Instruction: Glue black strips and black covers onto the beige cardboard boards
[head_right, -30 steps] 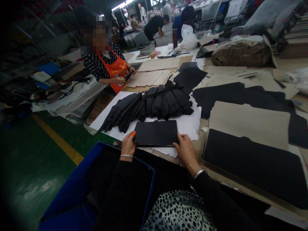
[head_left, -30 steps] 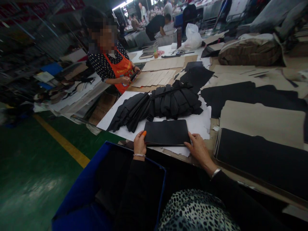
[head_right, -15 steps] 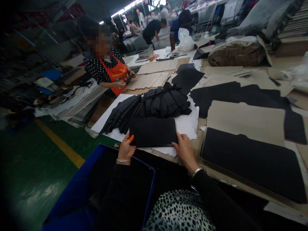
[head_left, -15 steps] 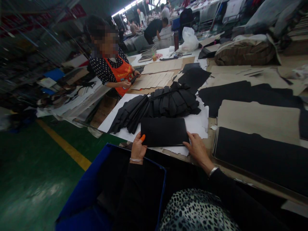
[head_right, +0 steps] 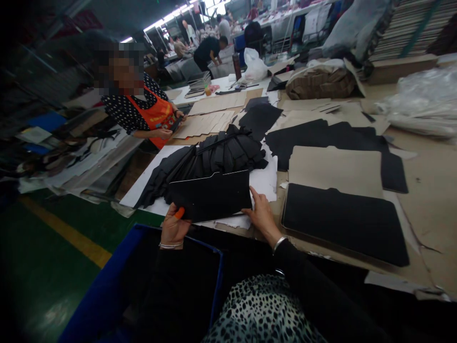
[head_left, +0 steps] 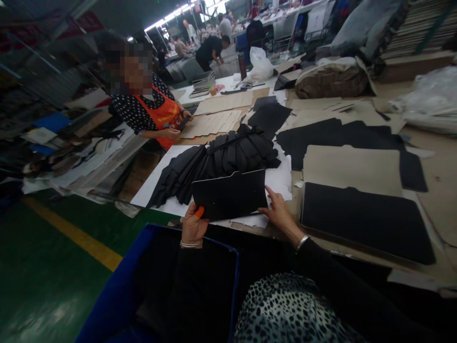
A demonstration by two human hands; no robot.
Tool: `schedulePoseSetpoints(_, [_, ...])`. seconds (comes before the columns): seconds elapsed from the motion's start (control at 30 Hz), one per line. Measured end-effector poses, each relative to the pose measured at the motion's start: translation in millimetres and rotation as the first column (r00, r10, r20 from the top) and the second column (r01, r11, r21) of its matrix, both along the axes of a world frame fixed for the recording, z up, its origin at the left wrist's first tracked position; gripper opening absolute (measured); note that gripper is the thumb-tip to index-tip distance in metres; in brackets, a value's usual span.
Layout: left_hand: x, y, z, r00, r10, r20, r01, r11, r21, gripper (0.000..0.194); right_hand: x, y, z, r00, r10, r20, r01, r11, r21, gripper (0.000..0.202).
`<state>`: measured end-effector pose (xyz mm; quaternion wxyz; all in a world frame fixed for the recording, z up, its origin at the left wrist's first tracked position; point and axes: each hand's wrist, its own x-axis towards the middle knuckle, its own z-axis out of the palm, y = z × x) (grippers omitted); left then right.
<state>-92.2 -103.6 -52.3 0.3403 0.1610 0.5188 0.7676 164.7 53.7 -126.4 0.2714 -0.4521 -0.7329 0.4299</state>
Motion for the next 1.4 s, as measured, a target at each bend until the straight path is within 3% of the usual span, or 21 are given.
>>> schedulePoseSetpoints(0.1, [1.4, 5.0, -0.8, 1.0, -0.006, 0.016, 0.006, 1.0, 0.013, 0.03, -1.6, 4.6, 5.4, 0.977, -0.076, -0.198, 0.047, 0.988, -0.145, 0.085])
schedulePoseSetpoints(0.3, [0.5, 7.9, 1.2, 0.999, -0.04, 0.029, 0.039, 0.999, 0.018, 0.037, -3.6, 5.9, 19.0, 0.903, -0.128, -0.41, -0.012, 0.947, -0.322, 0.05])
schedulePoseSetpoints(0.47, [-2.9, 4.5, 9.2, 1.0, -0.024, 0.012, 0.024, 0.999, 0.029, 0.04, -0.2, 5.5, 38.5, 0.795, -0.2, -0.573, -0.072, 0.907, -0.415, 0.06])
schedulePoseSetpoints(0.57, [-1.1, 7.8, 11.5, 1.0, 0.006, 0.022, -0.007, 0.998, 0.059, 0.044, 8.0, 4.0, 54.9, 0.722, -0.22, -0.656, -0.167, 0.864, -0.474, 0.064])
schedulePoseSetpoints(0.67, [3.9, 16.9, 10.5, 0.999, -0.002, 0.035, -0.001, 0.996, 0.091, 0.042, 21.2, 1.5, 72.7, 0.662, -0.212, -0.719, -0.307, 0.798, -0.519, 0.051])
schedulePoseSetpoints(0.77, [11.8, 29.3, 8.3, 0.998, -0.059, 0.034, 0.055, 0.994, 0.089, 0.038, 38.4, 1.9, 89.1, 0.588, -0.278, -0.76, -0.344, 0.764, -0.546, 0.044])
schedulePoseSetpoints(0.9, [28.0, 47.4, 7.8, 0.989, -0.136, 0.06, 0.132, 0.989, 0.073, 0.036, 64.0, 7.6, 102.7, 0.537, -0.343, -0.771, -0.301, 0.775, -0.555, 0.039])
schedulePoseSetpoints(1.03, [46.6, 66.0, 11.1, 0.975, -0.182, 0.128, 0.171, 0.981, 0.093, 0.034, 86.5, 13.1, 105.7, 0.508, -0.362, -0.782, -0.246, 0.809, -0.534, 0.037])
schedulePoseSetpoints(1.17, [62.0, 82.8, 14.5, 0.957, -0.243, 0.161, 0.225, 0.967, 0.123, 0.032, 104.0, 17.1, 105.0, 0.516, -0.385, -0.765, -0.155, 0.837, -0.525, 0.037])
schedulePoseSetpoints(1.4, [86.7, 98.2, 20.6, 0.942, -0.324, 0.084, 0.316, 0.944, 0.098, 0.027, 131.7, 23.8, 108.5, 0.548, -0.402, -0.733, -0.068, 0.853, -0.518, 0.048])
